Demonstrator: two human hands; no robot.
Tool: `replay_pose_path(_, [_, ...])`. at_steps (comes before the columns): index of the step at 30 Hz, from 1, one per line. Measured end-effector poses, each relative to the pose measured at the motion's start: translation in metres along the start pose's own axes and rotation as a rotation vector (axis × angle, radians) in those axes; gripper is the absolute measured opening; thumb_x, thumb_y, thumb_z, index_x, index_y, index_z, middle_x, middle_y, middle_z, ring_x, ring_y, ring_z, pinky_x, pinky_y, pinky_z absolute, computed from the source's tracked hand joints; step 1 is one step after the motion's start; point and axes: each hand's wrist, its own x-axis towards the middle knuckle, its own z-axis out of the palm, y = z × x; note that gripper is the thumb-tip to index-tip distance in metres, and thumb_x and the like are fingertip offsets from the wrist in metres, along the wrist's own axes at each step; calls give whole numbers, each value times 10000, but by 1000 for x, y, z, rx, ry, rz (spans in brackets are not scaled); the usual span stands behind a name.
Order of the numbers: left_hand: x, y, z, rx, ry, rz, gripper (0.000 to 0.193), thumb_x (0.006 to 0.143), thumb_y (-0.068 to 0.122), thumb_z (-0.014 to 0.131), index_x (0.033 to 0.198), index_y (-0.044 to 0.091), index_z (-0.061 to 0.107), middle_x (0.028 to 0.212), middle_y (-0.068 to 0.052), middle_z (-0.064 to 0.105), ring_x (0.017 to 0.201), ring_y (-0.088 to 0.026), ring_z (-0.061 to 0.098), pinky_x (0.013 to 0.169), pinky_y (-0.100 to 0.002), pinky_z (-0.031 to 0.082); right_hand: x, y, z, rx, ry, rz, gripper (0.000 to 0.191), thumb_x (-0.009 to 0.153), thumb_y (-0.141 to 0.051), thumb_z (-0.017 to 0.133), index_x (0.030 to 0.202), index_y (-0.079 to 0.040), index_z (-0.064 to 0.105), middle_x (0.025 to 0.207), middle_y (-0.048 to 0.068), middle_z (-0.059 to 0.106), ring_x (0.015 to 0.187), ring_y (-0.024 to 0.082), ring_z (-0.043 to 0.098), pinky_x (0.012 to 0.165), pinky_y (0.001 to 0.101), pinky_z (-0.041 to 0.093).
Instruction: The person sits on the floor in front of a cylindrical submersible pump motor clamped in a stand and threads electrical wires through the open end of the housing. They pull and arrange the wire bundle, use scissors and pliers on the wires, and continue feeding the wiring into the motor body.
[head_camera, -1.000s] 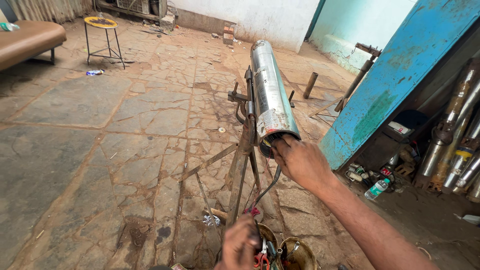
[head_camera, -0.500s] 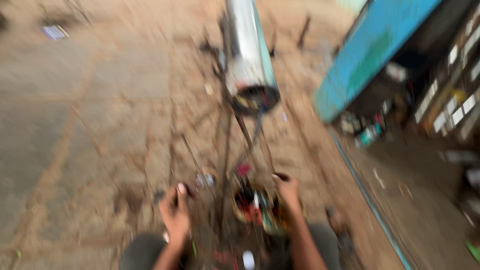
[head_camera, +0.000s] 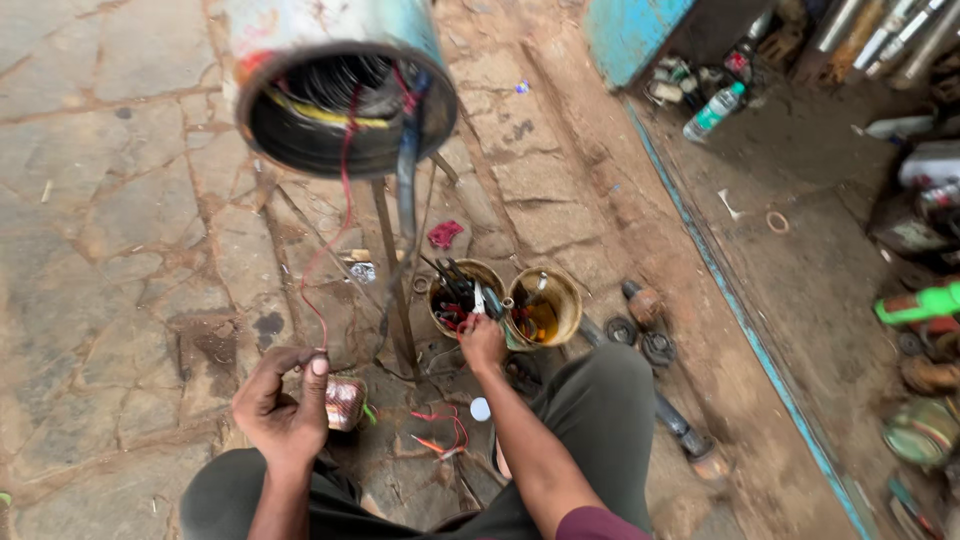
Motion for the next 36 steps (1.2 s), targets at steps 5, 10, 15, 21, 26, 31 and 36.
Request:
replay_pose_path(5, [7, -5, 3, 117, -25, 80, 94, 850, 56, 756, 939, 33, 745, 861, -68, 737, 779, -158, 690, 741, -295, 523, 9, -25, -4, 6, -114, 120, 341, 898, -369, 624, 819, -70, 767, 844, 204, 741, 846, 430, 715, 765, 548, 557])
replay_pose_path(10, [7, 0, 3, -10, -123, 45, 259, 862, 162, 738, 1092, 43, 733, 1019, -85, 774, 920, -227, 729, 845, -337, 546, 0, -37, -28, -40, -197, 185, 351, 898, -396, 651, 894, -70, 781, 961, 230, 744, 929, 431, 700, 832, 523, 556])
replay_pose_path(15, [28, 37, 3, 64, -130, 281, 569, 941, 267, 619, 1449, 17, 564, 1458, -176, 621, 1414, -367, 516, 1213, -501, 297, -36, -30, -45, 560, -311, 349, 242, 910, -241, 671, 921, -10, 742, 914, 180, 740, 838, 325, 694, 757, 427, 553])
replay_pose_path(21, [82, 122, 44, -114, -170, 252, 471, 982, 289, 651, 1374, 31, 615, 1388, -166, 668, 1345, -260, 602, 1155, -419, 418, -90, -47, -59, 1522, -312, 441, 122, 924, -56, 696, 953, 63, 695, 858, 121, 735, 730, 198, 688, 666, 311, 549])
replay_pose_path(26, [110, 186, 54, -284, -47, -154, 257, 959, 234, 738, 1114, 31, 765, 978, -189, 745, 911, -242, 680, 852, -387, 534, -124, -40, -118, 1732, -255, -127, 196, 905, -41, 639, 1089, 15, 677, 1025, 64, 699, 911, 172, 654, 832, 310, 544])
replay_pose_path(31, [108, 223, 21, 498, 171, 418, 103, 884, 68, 774, 948, -13, 780, 1016, -186, 646, 1007, -346, 590, 854, -450, 484, -105, -64, -157, 1947, -1171, -185, 422, 909, -326, 743, 1118, -2, 572, 920, 77, 604, 899, 223, 592, 780, 355, 508])
replay_pose_path(36, [131, 244, 12, 505, 147, 794, 70, 789, -15, 738, 857, -19, 755, 1339, -200, 632, 1249, -418, 574, 1056, -483, 479, -94, -120, -139, 1926, -1380, -439, 649, 819, -480, 849, 1227, -104, 512, 905, -3, 561, 817, 178, 609, 698, 322, 528])
